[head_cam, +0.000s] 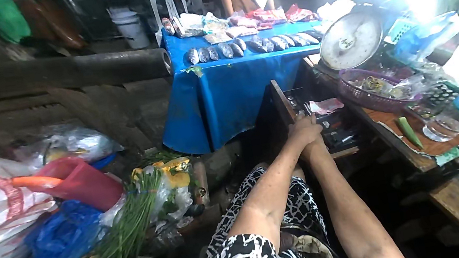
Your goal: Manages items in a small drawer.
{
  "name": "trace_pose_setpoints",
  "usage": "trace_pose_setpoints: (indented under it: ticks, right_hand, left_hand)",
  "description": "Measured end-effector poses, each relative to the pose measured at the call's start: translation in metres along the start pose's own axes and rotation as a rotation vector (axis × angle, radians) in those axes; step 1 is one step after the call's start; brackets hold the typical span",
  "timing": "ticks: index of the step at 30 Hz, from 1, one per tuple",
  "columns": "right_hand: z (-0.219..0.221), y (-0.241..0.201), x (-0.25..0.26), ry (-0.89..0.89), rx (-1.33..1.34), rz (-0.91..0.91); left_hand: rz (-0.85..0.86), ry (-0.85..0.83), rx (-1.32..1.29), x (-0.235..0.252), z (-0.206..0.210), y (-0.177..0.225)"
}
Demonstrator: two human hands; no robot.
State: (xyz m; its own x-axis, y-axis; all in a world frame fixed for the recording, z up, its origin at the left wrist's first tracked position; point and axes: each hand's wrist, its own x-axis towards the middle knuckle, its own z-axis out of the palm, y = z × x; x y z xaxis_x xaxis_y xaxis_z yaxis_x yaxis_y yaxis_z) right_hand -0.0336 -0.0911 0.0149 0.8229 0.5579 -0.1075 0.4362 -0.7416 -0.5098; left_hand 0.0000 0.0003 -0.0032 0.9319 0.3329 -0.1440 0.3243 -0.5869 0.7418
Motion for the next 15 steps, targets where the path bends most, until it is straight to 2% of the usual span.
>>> trace_pose_setpoints:
  ticks: [4, 7, 9, 10, 12, 13, 15]
  right_hand:
    - [-0.036, -0.038, -0.018, -0.113, -0.009, 0.073]
    - [-0.020, -0.025, -0.009, -0.031, -0.048, -0.033]
    - [-0.033, -0.034, -0.015, -0.117, -0.028, 0.034]
    - [-0.033, -0.033, -0.017, -0.111, 0.010, 0.056]
    - [-0.008, -0.013, -0.011, 0.069, 0.068, -0.018]
    - [-0.007, -0.013, -0.011, 0.073, 0.063, -0.018]
    - [-0.032, -0.033, -0.016, -0.092, 0.009, 0.071]
  left_hand:
    - [-0.018, -0.012, -0.005, -0.002, -0.003, 0.003]
    - [-0.022, -0.001, -0.018, -0.002, -0.002, 0.002]
    - [-0.006, 0.007, -0.022, -0.003, -0.001, 0.001]
    - [0.000, 0.011, -0.020, -0.003, -0.001, 0.001]
    - [0.002, 0.011, -0.010, -0.003, -0.001, 0.001]
    - [0.001, 0.006, -0.006, -0.002, -0.001, 0.001]
    - [-0.003, 0.007, -0.006, -0.002, -0.001, 0.001]
